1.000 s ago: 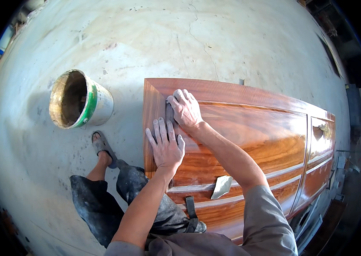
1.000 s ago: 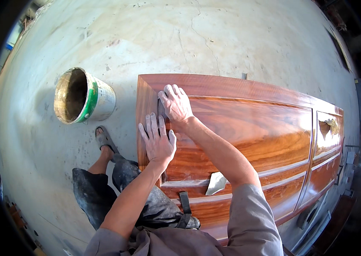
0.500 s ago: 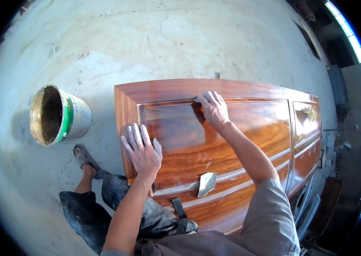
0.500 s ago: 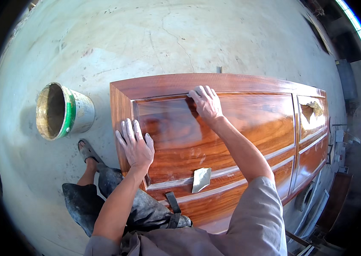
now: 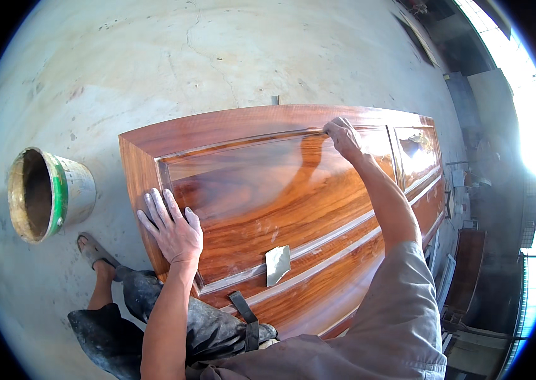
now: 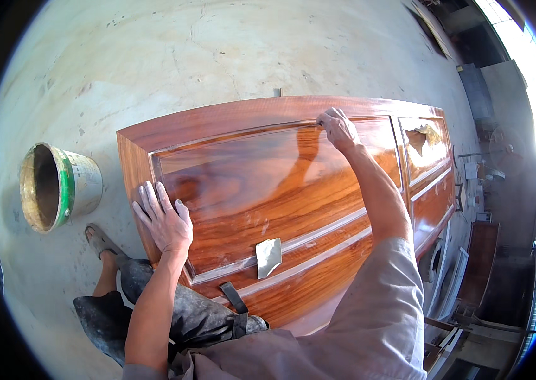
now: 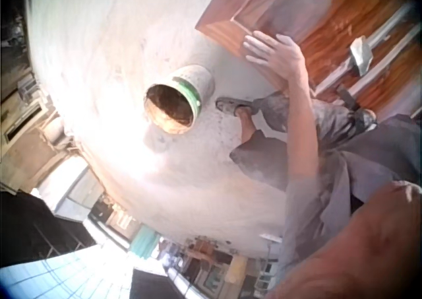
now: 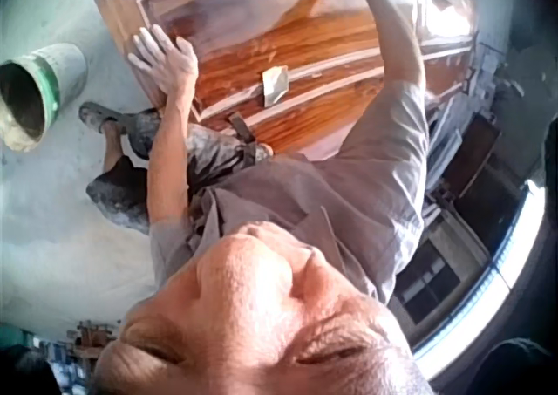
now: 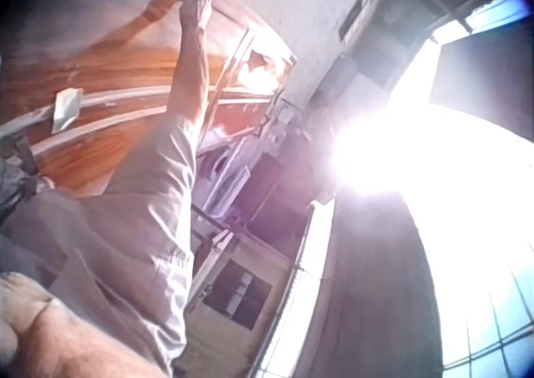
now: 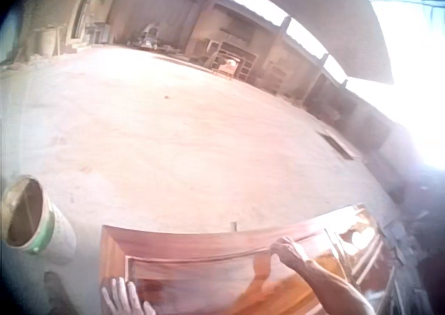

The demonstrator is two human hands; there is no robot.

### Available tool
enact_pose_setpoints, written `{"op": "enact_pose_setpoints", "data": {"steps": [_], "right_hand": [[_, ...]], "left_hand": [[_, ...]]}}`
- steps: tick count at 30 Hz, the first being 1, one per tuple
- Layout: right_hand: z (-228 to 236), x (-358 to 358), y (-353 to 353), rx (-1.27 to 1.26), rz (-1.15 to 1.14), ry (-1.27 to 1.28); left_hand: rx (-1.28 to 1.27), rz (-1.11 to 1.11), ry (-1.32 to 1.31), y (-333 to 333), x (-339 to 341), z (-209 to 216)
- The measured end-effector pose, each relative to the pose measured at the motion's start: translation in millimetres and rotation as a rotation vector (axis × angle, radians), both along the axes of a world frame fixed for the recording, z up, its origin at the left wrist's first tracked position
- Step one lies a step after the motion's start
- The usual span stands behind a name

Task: The person is polishing a large wooden cabinet using a cloth and a small pad. They repeatedly wipe the surface and edges of the cabinet, occasionally dipping the cloth into a bucket of liquid.

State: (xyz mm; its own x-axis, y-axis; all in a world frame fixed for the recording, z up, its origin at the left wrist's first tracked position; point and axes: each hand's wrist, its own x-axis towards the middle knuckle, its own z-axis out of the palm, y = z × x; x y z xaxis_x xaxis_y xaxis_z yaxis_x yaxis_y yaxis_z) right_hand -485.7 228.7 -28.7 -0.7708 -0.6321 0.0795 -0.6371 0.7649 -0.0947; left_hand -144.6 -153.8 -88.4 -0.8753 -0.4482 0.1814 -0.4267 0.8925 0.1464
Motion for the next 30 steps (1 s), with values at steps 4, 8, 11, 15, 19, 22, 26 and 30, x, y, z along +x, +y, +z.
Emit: {"op": "enact_pose_setpoints", "data": {"steps": [4,8,11,15,19,22,26,30], "right_hand": [[-2.4,-1.7,3.2,0.018,0.035,-0.01],[-4.8,2.9,-12.5,0.003,0.074,-0.014],[-8.5,11.4,-36.2,-0.005,0.155,0.0],[0.8,-1.5,-18.5,0.097,0.132,0.02],[-7.9,25.8,-54.9,-0.045,0.177,0.034],[-8.4,43.1,-98.6,-0.097,0.299,0.025],[-0.3,24.7,-85.2,-0.043,0.324,0.008],[-15.2,57.9,-139.1,-0.177,0.351,-0.018]], "left_hand": [[0.004,-0.01,0.019,2.7,-1.1,-1.9],[0.001,-0.011,0.044,1.2,-0.8,-1.0],[-0.005,-0.011,0.042,-1.9,1.7,-1.3],[0.007,-0.017,0.036,2.2,-1.2,-0.8],[-0.004,-0.015,0.044,0.0,0.3,-1.5],[0.006,-0.013,0.045,-1.7,0.8,-3.7],[0.029,-0.004,0.023,0.3,-1.4,-0.6],[0.042,-0.023,0.061,0.1,0.4,-3.1]]}}
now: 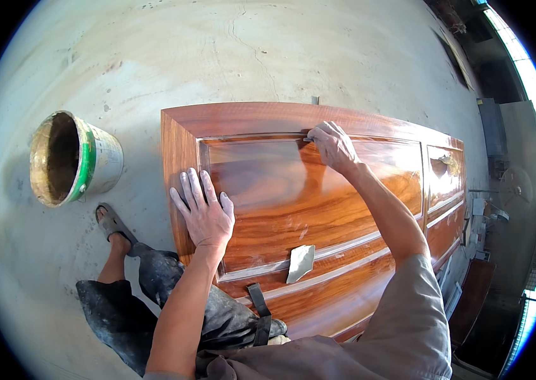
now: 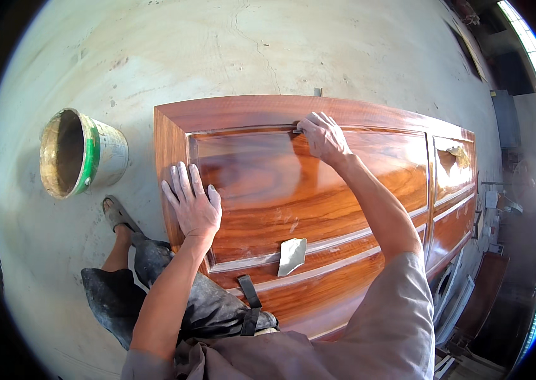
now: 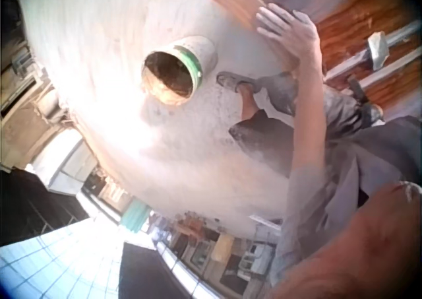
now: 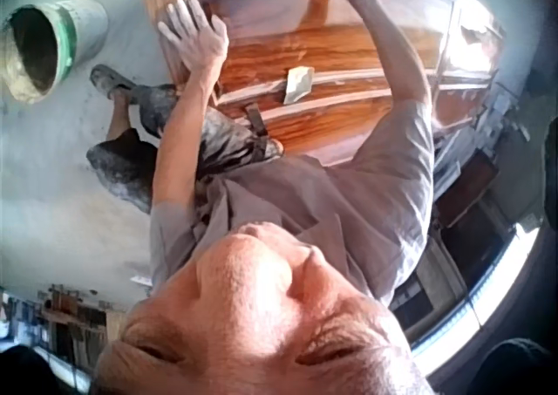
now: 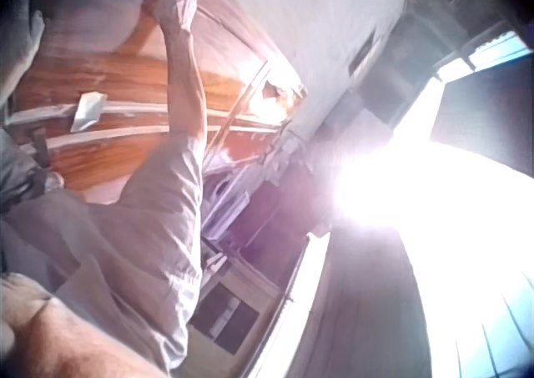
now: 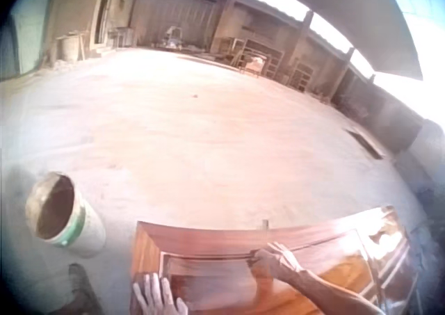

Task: The person is polishing a large wooden cabinet using a cloth and a small pad. They repeatedly wipe the surface and edges of the cabinet, occasionally dipping the cloth into a bucket of liquid.

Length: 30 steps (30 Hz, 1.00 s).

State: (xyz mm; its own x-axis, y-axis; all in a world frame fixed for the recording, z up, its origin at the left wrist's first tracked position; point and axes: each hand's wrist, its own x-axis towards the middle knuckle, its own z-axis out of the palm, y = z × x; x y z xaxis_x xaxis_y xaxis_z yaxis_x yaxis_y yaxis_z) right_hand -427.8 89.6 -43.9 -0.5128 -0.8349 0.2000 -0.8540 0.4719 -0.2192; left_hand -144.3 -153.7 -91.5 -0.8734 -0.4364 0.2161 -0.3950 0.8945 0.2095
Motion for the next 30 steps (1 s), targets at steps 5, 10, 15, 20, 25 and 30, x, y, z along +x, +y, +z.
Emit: {"op": "enact_pose_setpoints", "data": {"steps": [5,10,15,20,25,30], "right_hand": [[-4.7,58.8,-132.9,-0.018,0.124,-0.036],[6.8,21.5,-70.4,-0.011,0.133,-0.105],[-10.5,64.8,-151.2,-0.106,0.152,-0.064],[-14.7,61.8,-168.3,-0.095,0.244,-0.092],[-14.2,78.9,-192.1,-0.123,0.215,-0.088],[-14.5,75.7,-191.2,-0.097,0.252,-0.089]], "left_hand": [[0.01,0.001,0.011,-1.8,0.4,-0.5],[-0.002,0.006,0.011,-0.7,1.4,1.2],[0.024,-0.008,-0.001,-3.0,0.2,2.7],[0.048,0.001,0.008,-4.8,2.2,1.8],[0.036,-0.005,0.009,-2.3,-1.8,4.3],[0.037,-0.003,0.019,-6.6,3.3,1.2]]}}
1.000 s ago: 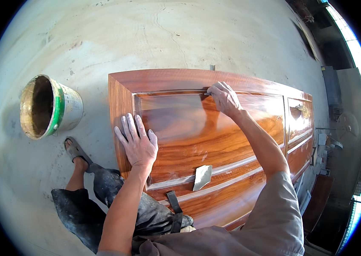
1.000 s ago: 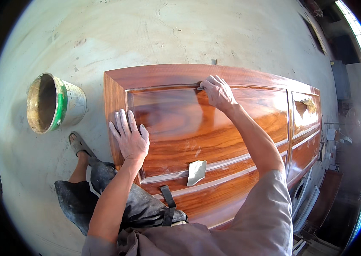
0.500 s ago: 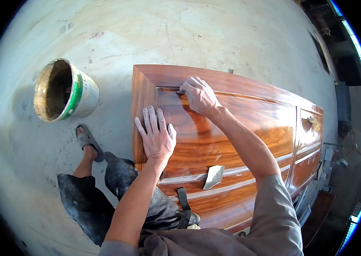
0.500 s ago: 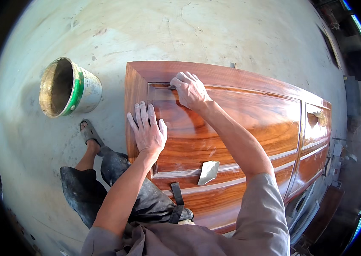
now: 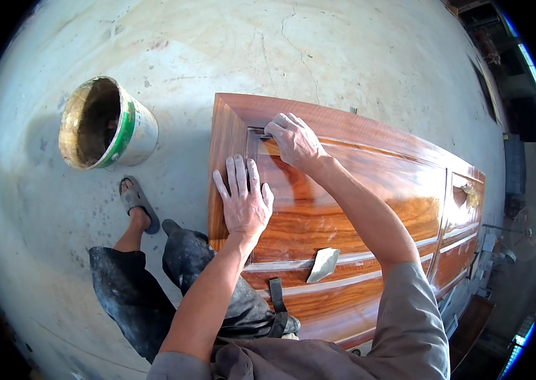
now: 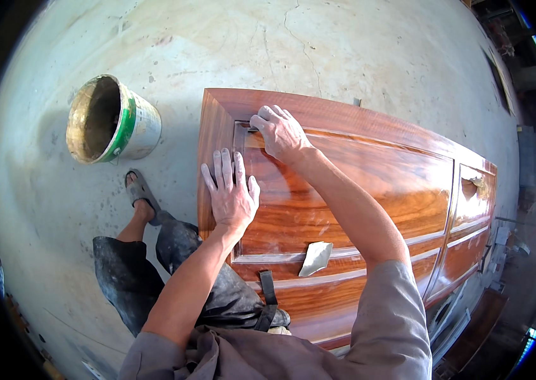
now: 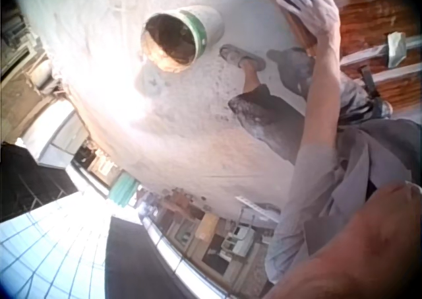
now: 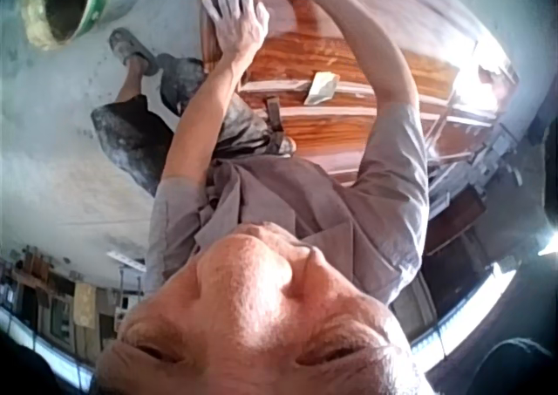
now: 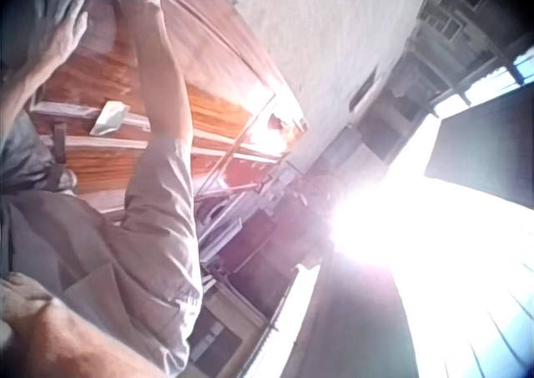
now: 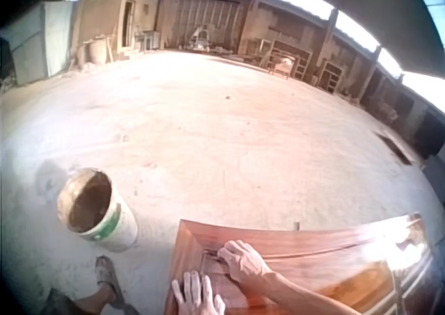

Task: The person is polishing a large wooden cabinet using a cloth and a small pad. They repeatedly wipe the surface and edges of the cabinet, occasionally dipping the cloth into a bucket of liquid.

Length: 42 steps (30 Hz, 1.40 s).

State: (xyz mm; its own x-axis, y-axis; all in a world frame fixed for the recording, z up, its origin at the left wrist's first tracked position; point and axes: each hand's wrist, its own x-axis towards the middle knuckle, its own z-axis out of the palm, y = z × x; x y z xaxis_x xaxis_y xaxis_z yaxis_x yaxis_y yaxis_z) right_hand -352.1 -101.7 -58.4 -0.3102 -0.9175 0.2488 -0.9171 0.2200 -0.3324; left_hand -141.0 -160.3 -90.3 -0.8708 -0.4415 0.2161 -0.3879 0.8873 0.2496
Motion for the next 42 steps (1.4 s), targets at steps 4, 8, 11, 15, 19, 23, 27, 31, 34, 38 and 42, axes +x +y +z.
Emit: {"op": "enact_pose_setpoints", "data": {"steps": [4,8,11,15,19,23,27,31,34,38,42], "right_hand": [[-2.0,7.3,13.0,0.017,-0.079,0.01],[-5.7,25.9,-6.7,-0.088,-0.102,-0.026],[12.8,45.8,61.2,-0.124,-0.299,-0.129],[10.2,109.8,240.6,-0.019,-0.829,-0.211],[6.9,202.7,312.2,0.114,-0.956,0.103],[29.7,268.8,247.6,0.03,-1.107,-0.401],[-26.9,307.2,258.3,0.052,-1.071,-0.33],[-62.5,282.3,301.2,0.15,-0.911,-0.403],[-19.5,261.3,288.8,0.194,-0.644,-0.394],[37.6,253.7,234.3,0.085,-0.378,-0.557],[74.6,262.6,196.4,0.121,-0.408,-0.64]], "left_hand": [[0.009,-0.005,-0.022,1.5,1.8,5.7],[-0.003,0.001,0.009,1.9,3.3,-1.3],[-0.043,0.032,-0.007,-1.6,6.4,-5.5],[-0.045,-0.016,0.09,9.6,-8.8,-11.7],[-0.003,-0.04,0.049,1.0,-13.1,-10.6],[0.294,-0.033,0.183,-24.2,25.0,-19.8],[0.482,-0.204,0.432,57.8,53.5,-6.8],[0.558,-0.386,0.522,130.6,95.9,-4.0],[0.554,-0.493,0.505,146.1,116.0,41.2],[1.132,-0.323,-0.053,116.5,135.1,73.2],[1.062,-0.096,0.07,103.0,143.6,51.3]]}}
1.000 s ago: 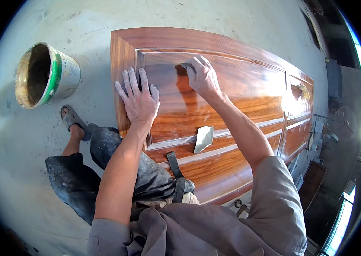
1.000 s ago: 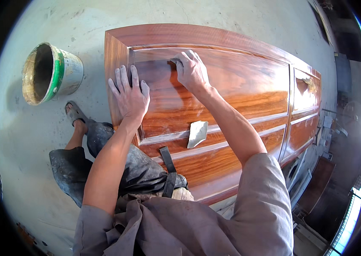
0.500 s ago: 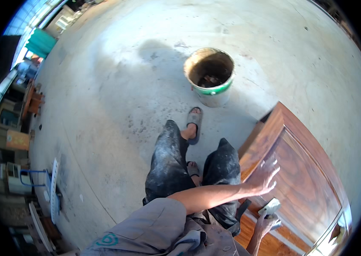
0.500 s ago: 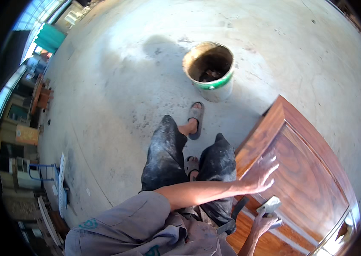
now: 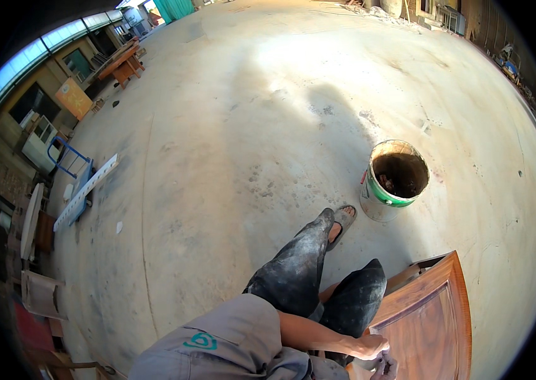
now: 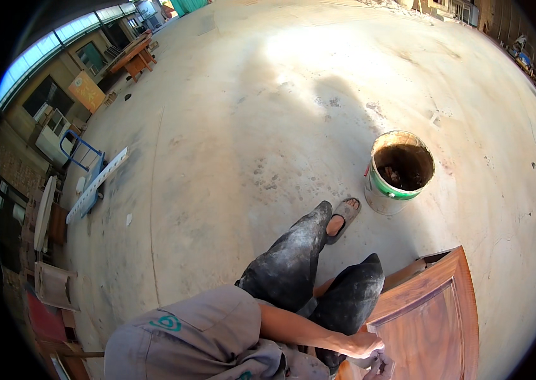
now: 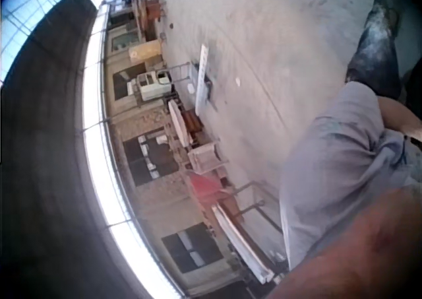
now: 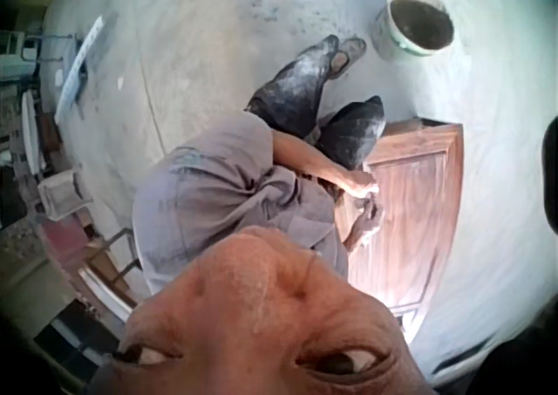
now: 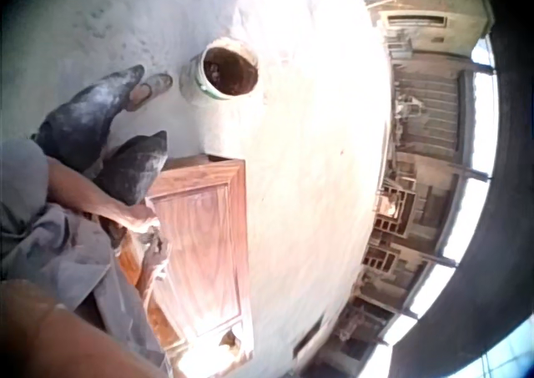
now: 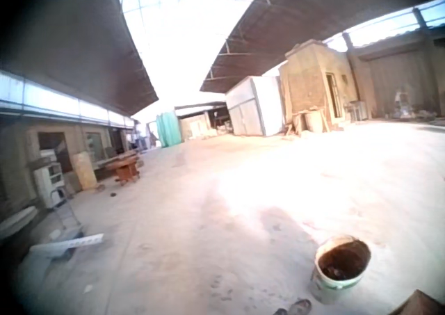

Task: The person is polishing a large wooden cabinet using a cloth and a small pad. They repeatedly wipe the surface and edges of the cabinet, occasionally dipping the cloth into a bucket of liquid.

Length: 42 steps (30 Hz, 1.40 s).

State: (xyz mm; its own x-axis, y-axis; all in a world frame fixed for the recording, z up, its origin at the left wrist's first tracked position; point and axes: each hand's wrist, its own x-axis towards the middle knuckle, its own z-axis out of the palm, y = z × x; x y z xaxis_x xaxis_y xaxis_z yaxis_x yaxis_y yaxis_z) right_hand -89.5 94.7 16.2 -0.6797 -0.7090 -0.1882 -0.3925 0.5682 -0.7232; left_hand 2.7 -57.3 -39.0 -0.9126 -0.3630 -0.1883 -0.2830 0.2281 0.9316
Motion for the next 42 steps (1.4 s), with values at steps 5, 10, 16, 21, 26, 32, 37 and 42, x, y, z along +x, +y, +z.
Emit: {"op": "enact_pose_setpoints", "data": {"steps": [5,10,16,21,26,32,37,42], "right_hand": [[15.0,12.9,-33.0,-0.14,-0.225,0.209],[-2.8,14.7,-42.4,-0.37,-0.098,-0.086],[3.9,4.9,-54.8,-0.263,-0.234,-0.863],[-10.1,-6.2,-36.7,-0.229,-0.199,-0.766],[23.2,11.2,-44.7,-0.253,-0.034,-0.585],[0.4,10.0,-39.5,-0.379,-0.008,-0.521],[6.3,13.6,-46.5,-0.336,-0.197,-0.833],[8.1,44.1,-36.8,-0.171,0.043,-0.644]], "left_hand": [[0.235,0.192,0.002,-10.6,5.3,-4.1],[0.325,0.508,-0.036,-9.2,11.3,-5.0],[0.266,0.534,0.014,6.6,20.0,-26.7],[0.151,0.412,0.0,6.8,25.9,-21.8],[0.098,0.329,-0.049,5.8,28.4,-17.2],[0.119,0.474,0.004,3.7,31.9,5.2],[0.064,0.398,-0.057,10.7,33.2,1.1],[0.18,0.352,-0.264,5.9,37.2,-12.6]]}}
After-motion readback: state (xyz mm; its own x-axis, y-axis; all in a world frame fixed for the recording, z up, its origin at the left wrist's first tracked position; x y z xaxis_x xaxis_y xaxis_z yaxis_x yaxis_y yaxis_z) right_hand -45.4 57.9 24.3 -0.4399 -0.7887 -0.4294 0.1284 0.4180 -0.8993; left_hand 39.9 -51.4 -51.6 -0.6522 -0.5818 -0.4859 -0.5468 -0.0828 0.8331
